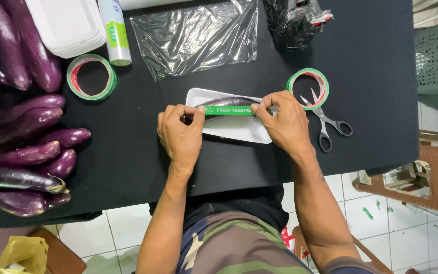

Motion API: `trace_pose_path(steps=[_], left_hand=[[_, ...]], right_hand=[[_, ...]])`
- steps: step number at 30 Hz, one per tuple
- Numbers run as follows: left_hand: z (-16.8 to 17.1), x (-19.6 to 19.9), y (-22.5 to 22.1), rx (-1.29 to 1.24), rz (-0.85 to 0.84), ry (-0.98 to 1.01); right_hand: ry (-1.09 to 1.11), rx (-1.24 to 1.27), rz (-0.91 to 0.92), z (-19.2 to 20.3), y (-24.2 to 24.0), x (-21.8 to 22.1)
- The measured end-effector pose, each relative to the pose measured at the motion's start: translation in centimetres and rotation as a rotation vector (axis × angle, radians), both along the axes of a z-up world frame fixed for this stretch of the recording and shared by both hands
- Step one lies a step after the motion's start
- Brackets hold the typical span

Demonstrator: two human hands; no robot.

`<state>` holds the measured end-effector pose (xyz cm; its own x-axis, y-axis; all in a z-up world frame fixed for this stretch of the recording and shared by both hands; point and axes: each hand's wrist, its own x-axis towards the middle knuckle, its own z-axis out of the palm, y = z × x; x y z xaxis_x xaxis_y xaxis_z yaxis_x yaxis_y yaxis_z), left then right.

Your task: The person wraps individual eggplants in plastic film, places them onto foam trays, and applies vegetable-branded tape around each eggplant and its tray.

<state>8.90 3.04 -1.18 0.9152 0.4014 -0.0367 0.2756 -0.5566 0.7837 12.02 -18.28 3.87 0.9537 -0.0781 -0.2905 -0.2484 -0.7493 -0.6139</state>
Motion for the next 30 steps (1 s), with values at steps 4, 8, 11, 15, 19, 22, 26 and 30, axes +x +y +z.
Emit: trace_pose_path(steps=[4, 8, 11, 15, 19, 22, 26, 30], left_hand=[[-0.3, 0.3, 0.0, 0.003, 0.005, -0.01], [-0.7, 0.6, 0.0, 0.019, -0.006, -0.013], [-0.7, 0.9, 0.1, 0.025, -0.013, 0.009], [-0.1, 1.0, 0.1, 0.013, -0.027, 0.025], [-0.5, 1.1, -0.1, 0.006, -0.025, 0.024], [-0.5, 1.0, -0.1, 0.006, -0.031, 0.018], [-0.4, 0.9, -0.1, 0.005, -0.026, -0.008], [-0.6, 1.1, -0.2, 0.008, -0.024, -0.019]], right_hand=[[0.002, -0.014, -0.007, 0.1, 0.3, 0.0], [-0.003, -0.001, -0.018, -0.3, 0.2, 0.1], [-0.02, 0.01, -0.032, -0.2, 0.4, -0.1], [-0.058, 0.018, -0.038, -0.6, 0.4, -0.2], [-0.047, 0.029, -0.052, -1.0, 0.1, 0.0], [-0.055, 0.03, -0.053, -1.1, 0.0, 0.1], [-0.066, 0.021, -0.044, -1.1, 0.0, 0.1], [-0.078, 0.03, -0.056, -1.5, 0.0, 0.1]])
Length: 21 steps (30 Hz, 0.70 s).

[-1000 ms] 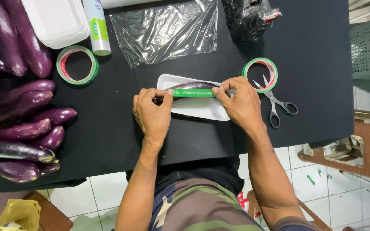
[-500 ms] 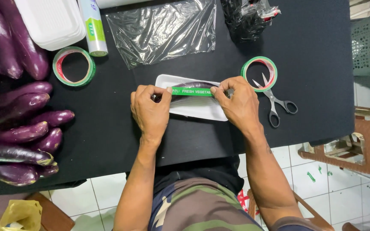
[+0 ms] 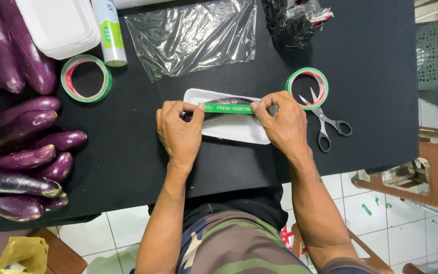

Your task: The person wraps individual eggplants in plastic film, places them onto foam trays, and applies vegetable-branded tape around each eggplant and its tray.

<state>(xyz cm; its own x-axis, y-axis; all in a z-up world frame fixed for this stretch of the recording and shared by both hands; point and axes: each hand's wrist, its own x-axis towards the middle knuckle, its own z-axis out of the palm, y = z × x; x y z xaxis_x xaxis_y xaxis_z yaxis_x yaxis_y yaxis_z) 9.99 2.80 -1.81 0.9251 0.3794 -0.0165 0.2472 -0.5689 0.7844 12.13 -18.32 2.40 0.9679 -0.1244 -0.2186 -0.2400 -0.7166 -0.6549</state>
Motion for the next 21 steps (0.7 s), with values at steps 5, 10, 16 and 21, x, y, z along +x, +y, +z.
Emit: trace_pose_path(steps=[5, 10, 16, 21], left_hand=[[-0.2, 0.3, 0.2, 0.007, -0.005, -0.004], [-0.4, 0.4, 0.3, 0.006, 0.0, 0.004], [-0.2, 0.6, 0.1, 0.003, -0.004, 0.011], [-0.3, 0.7, 0.1, 0.004, -0.009, 0.012]], right_hand=[[-0.006, 0.0, 0.0, -0.1, 0.1, -0.3], [-0.024, -0.003, 0.008, -0.4, 0.1, -0.5], [-0.032, 0.013, 0.007, -0.9, -0.1, -0.6], [-0.036, 0.029, -0.003, -1.1, -0.1, -0.7]])
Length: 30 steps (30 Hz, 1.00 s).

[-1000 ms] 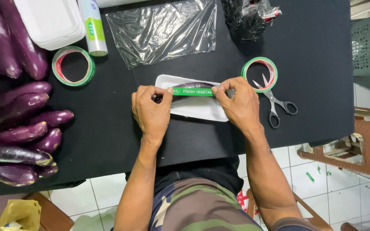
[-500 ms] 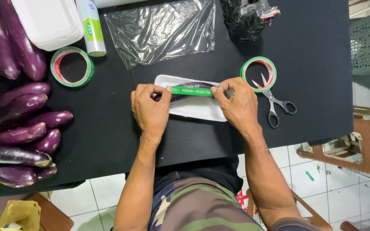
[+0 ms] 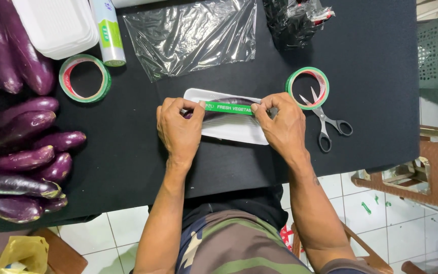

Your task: The person wraps individual eggplants in plastic film, places them onto foam trays, and applies vegetable-branded tape around each eggplant and its tray.

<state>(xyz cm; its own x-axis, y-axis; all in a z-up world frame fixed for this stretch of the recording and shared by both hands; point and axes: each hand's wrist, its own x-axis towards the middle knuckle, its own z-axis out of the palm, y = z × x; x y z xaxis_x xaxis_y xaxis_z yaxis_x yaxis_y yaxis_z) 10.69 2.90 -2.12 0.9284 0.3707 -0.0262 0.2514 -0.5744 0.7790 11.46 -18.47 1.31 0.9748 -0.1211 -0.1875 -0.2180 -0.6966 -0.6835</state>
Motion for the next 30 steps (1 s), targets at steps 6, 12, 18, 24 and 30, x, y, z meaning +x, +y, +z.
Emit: trace_pose_path(steps=[6, 12, 18, 24, 30], left_hand=[[0.0, 0.1, 0.0, 0.005, -0.005, 0.0], [-0.2, 0.2, 0.3, 0.021, 0.023, -0.026], [0.0, -1.6, 0.7, 0.225, -0.223, -0.398], [-2.0, -1.9, 1.1, 0.616, -0.611, -0.589], [-4.2, -1.8, 2.5, 0.629, -0.676, -0.587]], right_hand=[[-0.003, -0.005, -0.011, -0.2, 0.1, -0.1], [-0.126, -0.083, -0.028, -0.7, 0.2, -0.7], [-0.578, -0.084, 0.125, -0.3, -0.2, -2.5], [-0.752, -0.385, 0.567, -4.4, 4.3, -4.1], [-0.743, -0.562, 0.649, -5.2, 3.2, -4.0]])
